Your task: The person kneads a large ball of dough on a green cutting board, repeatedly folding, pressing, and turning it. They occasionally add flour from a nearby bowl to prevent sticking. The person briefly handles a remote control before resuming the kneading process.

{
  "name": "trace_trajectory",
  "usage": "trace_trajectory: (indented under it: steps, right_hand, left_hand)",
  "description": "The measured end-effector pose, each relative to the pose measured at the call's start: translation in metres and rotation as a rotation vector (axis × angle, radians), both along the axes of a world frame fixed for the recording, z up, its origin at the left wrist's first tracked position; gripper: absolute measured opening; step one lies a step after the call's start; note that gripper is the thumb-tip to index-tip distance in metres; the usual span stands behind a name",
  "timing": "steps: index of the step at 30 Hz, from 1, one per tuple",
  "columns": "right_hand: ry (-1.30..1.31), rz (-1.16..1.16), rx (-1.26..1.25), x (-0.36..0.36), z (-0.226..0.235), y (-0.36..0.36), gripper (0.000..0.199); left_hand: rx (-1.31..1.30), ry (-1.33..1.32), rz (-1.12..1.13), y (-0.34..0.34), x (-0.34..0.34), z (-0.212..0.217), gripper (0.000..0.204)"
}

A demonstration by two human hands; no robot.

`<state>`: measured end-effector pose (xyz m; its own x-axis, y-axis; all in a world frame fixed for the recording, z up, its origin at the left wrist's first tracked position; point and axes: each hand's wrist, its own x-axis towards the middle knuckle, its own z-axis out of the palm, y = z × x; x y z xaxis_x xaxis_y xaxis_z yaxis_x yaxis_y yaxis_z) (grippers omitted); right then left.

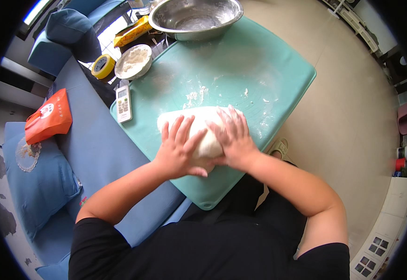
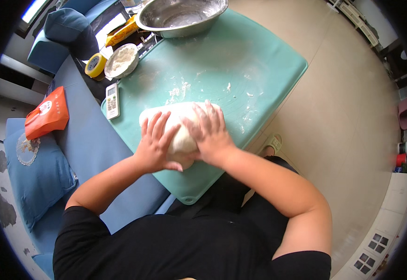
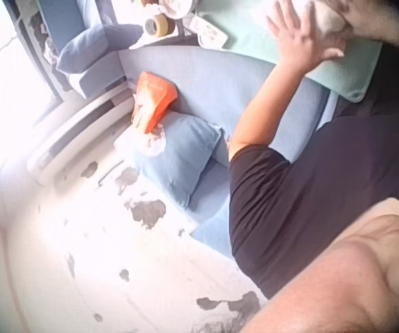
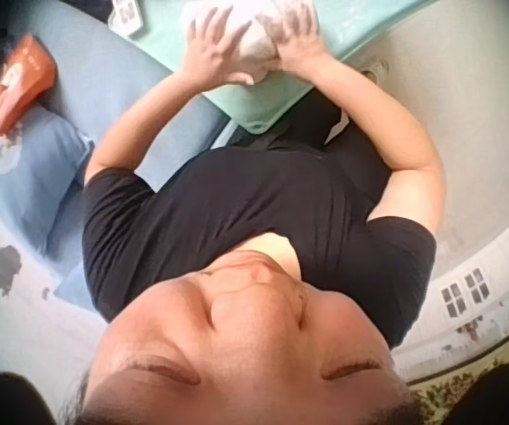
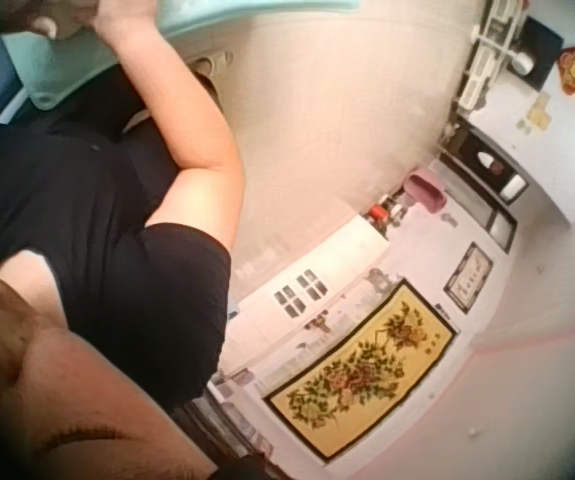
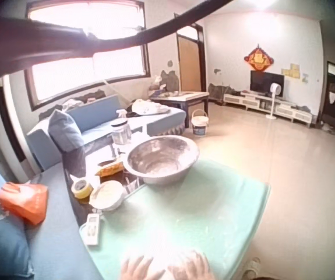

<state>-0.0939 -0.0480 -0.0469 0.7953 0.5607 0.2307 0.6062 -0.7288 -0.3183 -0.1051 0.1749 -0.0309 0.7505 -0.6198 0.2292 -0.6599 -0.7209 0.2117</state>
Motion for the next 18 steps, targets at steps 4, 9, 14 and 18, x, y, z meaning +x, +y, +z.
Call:
trace_trajectory:
  steps: [4, 9, 14, 18]
  right_hand:
    - [-0.127, -0.022, 0.034, 0.018, -0.014, 0.003, 0.095]
    - [0.177, -0.147, 0.009, 0.108, -0.013, 0.000, 0.092]
    - [0.196, -0.260, -0.049, 0.172, -0.020, -0.001, 0.082]
    - [0.228, -0.442, -0.190, 0.181, -0.008, 0.012, 0.073]
  left_hand:
    - [-0.040, -0.022, 0.007, 0.001, 0.030, -0.011, 0.113]
    - [-0.030, 0.151, 0.187, -0.014, 0.119, -0.006, 0.095]
    - [0.010, 0.257, 0.386, -0.024, 0.181, -0.010, 0.062]
    - [0.079, 0.179, 0.460, -0.026, 0.192, -0.010, 0.043]
